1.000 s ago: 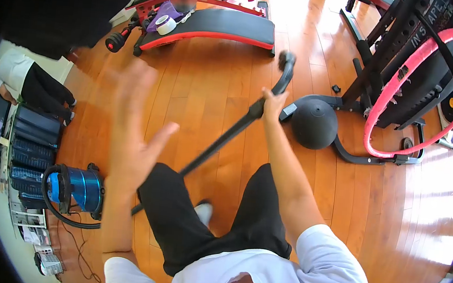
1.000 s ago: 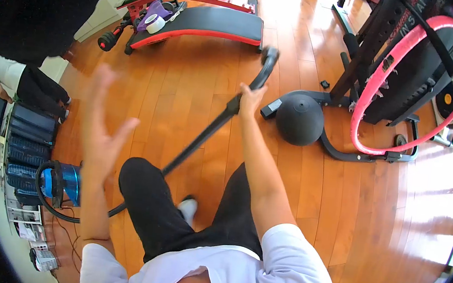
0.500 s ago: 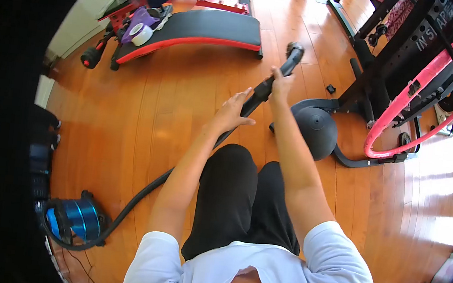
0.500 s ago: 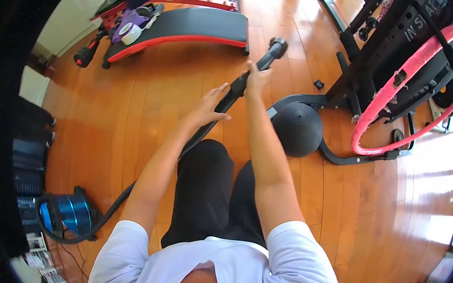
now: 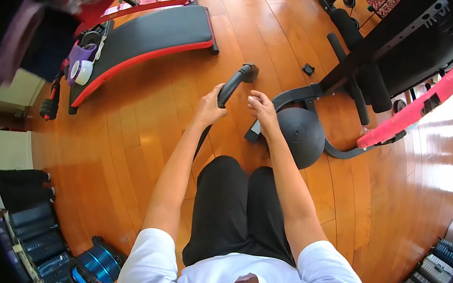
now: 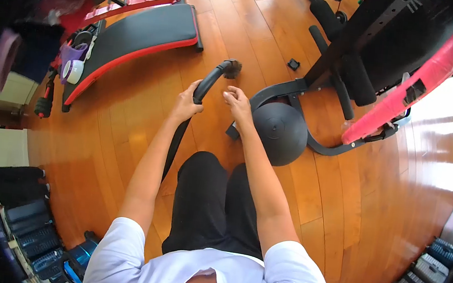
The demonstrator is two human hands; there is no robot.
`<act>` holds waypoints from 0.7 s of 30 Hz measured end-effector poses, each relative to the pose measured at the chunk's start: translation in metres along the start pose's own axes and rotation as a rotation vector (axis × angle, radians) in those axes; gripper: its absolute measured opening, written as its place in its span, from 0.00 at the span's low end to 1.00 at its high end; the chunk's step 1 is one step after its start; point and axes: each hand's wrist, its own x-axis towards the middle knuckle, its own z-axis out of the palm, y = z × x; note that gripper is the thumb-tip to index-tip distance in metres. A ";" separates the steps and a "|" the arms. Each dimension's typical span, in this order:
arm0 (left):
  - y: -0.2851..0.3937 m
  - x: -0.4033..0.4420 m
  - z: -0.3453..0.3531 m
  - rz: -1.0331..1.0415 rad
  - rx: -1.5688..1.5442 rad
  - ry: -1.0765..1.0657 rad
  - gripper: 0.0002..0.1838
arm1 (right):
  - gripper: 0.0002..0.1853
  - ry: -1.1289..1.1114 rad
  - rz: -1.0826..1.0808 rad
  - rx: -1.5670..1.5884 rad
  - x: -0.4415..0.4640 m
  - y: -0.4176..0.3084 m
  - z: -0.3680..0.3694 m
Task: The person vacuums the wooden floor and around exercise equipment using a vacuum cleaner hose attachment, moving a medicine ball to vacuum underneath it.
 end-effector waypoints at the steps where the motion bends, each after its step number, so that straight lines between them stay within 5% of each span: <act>1: -0.004 0.006 0.006 0.015 -0.012 0.027 0.44 | 0.25 0.019 0.008 -0.031 0.007 0.008 -0.015; 8: -0.015 0.033 0.033 -0.055 -0.053 0.072 0.44 | 0.31 0.412 -0.513 -0.912 0.146 0.021 -0.136; 13: -0.012 0.058 0.040 -0.140 -0.081 0.048 0.44 | 0.32 0.404 -0.179 -1.471 0.262 0.032 -0.200; 16: -0.004 0.062 0.031 -0.203 -0.102 -0.010 0.44 | 0.30 0.324 -0.011 -1.415 0.282 0.055 -0.217; 21: 0.004 0.077 0.013 -0.234 -0.099 -0.055 0.43 | 0.22 0.316 -0.088 -1.356 0.263 0.043 -0.219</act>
